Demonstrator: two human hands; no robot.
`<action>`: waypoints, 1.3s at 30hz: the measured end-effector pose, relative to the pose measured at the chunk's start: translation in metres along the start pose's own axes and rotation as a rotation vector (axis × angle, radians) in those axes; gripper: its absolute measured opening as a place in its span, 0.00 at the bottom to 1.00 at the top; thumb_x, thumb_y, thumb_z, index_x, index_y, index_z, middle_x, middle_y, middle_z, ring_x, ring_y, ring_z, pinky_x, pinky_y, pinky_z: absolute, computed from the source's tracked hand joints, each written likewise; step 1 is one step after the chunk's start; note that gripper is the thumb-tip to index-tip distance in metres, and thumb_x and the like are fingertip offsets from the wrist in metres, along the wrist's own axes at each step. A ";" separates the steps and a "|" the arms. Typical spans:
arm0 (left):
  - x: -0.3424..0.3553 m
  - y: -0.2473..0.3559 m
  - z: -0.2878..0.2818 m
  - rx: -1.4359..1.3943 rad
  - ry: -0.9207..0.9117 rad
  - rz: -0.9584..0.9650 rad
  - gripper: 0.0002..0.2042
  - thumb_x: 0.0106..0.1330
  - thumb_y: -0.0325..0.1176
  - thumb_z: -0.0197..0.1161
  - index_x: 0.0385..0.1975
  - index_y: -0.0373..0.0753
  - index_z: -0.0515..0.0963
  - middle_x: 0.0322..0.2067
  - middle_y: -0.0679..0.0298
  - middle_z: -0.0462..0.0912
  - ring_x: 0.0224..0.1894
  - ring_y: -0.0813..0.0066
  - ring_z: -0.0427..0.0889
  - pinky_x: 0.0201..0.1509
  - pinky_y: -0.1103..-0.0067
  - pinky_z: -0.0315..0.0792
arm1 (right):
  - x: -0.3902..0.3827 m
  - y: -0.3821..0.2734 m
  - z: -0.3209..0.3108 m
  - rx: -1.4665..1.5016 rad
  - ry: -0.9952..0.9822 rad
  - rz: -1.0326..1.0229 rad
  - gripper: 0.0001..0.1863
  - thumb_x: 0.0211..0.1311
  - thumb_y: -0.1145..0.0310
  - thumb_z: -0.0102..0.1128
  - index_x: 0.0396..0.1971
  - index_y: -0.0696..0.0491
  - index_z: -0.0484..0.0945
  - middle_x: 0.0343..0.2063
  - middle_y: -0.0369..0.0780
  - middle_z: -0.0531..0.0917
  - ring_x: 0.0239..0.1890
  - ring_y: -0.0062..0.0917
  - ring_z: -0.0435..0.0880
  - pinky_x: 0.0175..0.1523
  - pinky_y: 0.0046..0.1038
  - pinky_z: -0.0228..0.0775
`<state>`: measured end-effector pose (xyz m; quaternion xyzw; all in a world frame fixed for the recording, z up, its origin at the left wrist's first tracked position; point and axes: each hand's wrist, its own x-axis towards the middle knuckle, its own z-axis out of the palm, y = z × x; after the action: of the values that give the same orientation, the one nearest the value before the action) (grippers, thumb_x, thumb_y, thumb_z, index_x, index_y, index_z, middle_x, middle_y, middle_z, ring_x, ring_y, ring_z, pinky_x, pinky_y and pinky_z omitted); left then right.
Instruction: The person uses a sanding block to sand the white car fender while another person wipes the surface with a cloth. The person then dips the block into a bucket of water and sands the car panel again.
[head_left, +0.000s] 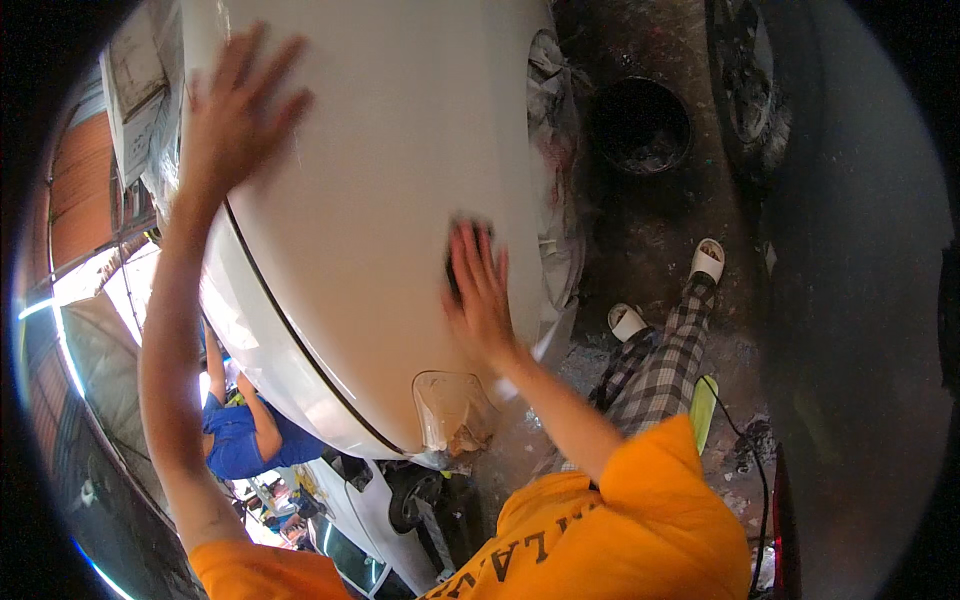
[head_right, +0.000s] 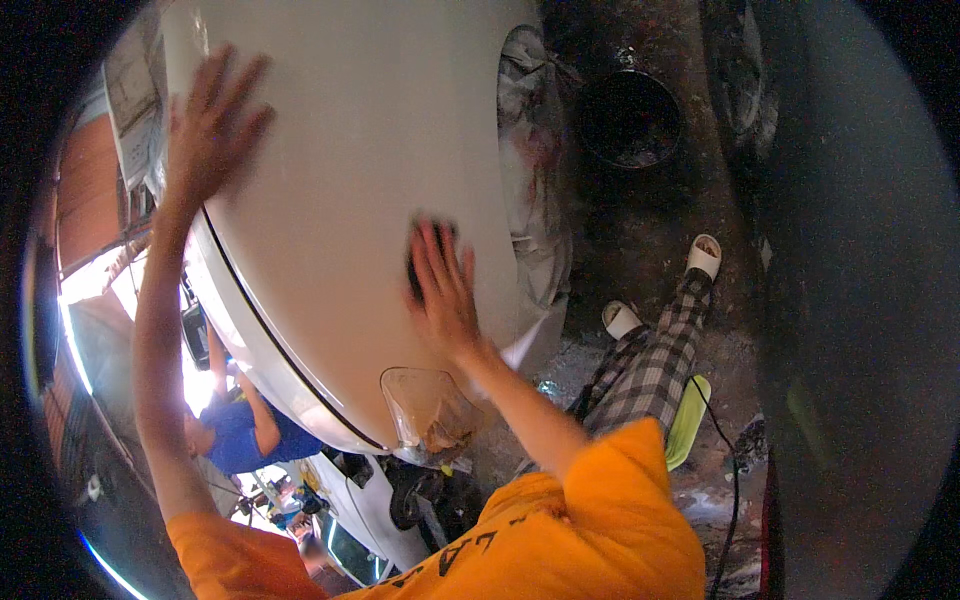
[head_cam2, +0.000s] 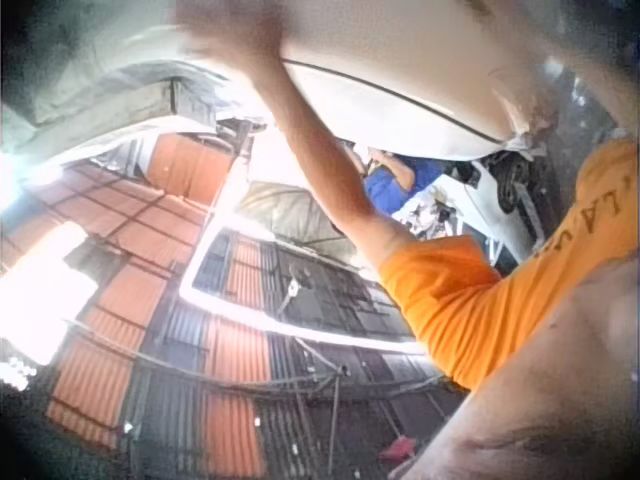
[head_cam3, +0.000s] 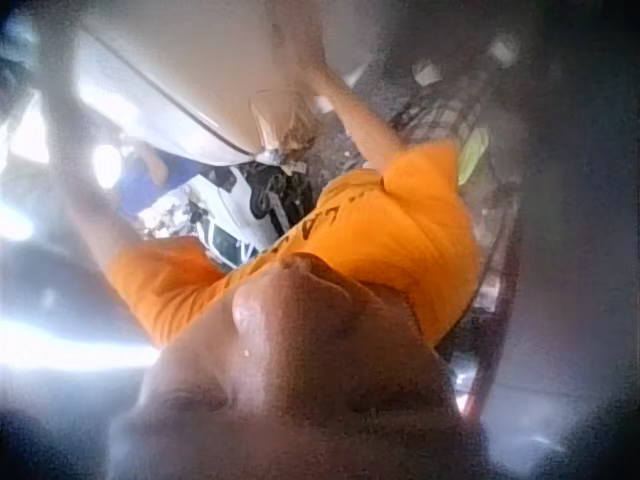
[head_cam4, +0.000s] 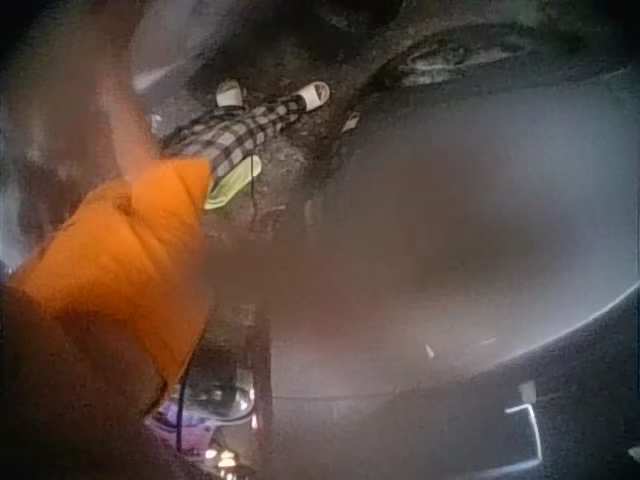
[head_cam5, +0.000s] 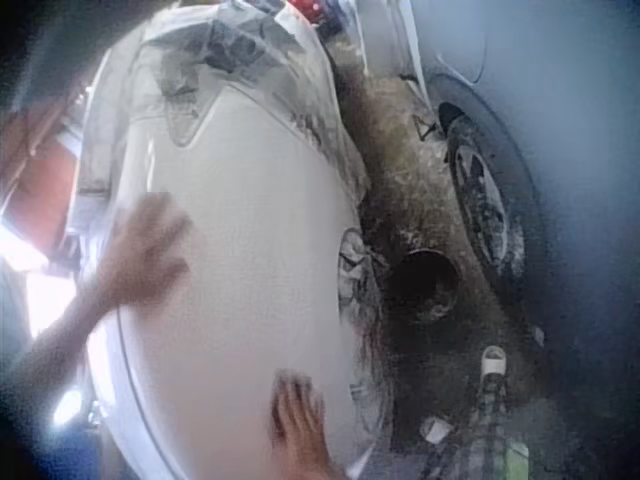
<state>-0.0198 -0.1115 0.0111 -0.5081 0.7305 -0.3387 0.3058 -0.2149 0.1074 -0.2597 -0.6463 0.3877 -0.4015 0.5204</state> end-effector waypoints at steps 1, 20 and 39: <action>0.001 -0.028 0.014 0.034 0.126 -0.063 0.28 0.67 0.50 0.62 0.68 0.63 0.69 0.75 0.66 0.55 0.77 0.60 0.51 0.76 0.47 0.47 | -0.071 0.001 0.014 0.046 -0.038 0.065 0.44 0.65 0.61 0.58 0.76 0.54 0.45 0.77 0.48 0.43 0.78 0.51 0.41 0.73 0.66 0.31; 0.006 -0.008 -0.023 -0.300 0.023 -0.297 0.30 0.63 0.55 0.62 0.66 0.54 0.73 0.76 0.53 0.49 0.77 0.43 0.42 0.77 0.51 0.46 | -0.062 0.011 0.026 -0.018 0.033 0.100 0.43 0.67 0.65 0.53 0.77 0.54 0.41 0.77 0.48 0.42 0.78 0.51 0.42 0.75 0.61 0.32; 0.016 0.002 -0.019 -0.301 0.127 -0.270 0.29 0.62 0.54 0.63 0.63 0.55 0.75 0.75 0.53 0.52 0.76 0.40 0.47 0.75 0.50 0.49 | 0.162 0.036 -0.029 -0.063 0.221 -0.031 0.37 0.72 0.61 0.48 0.75 0.57 0.48 0.76 0.49 0.49 0.77 0.50 0.48 0.76 0.56 0.37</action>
<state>-0.0407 -0.1229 0.0188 -0.6188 0.7161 -0.2950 0.1315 -0.1836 -0.0575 -0.2720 -0.6202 0.4450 -0.4659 0.4475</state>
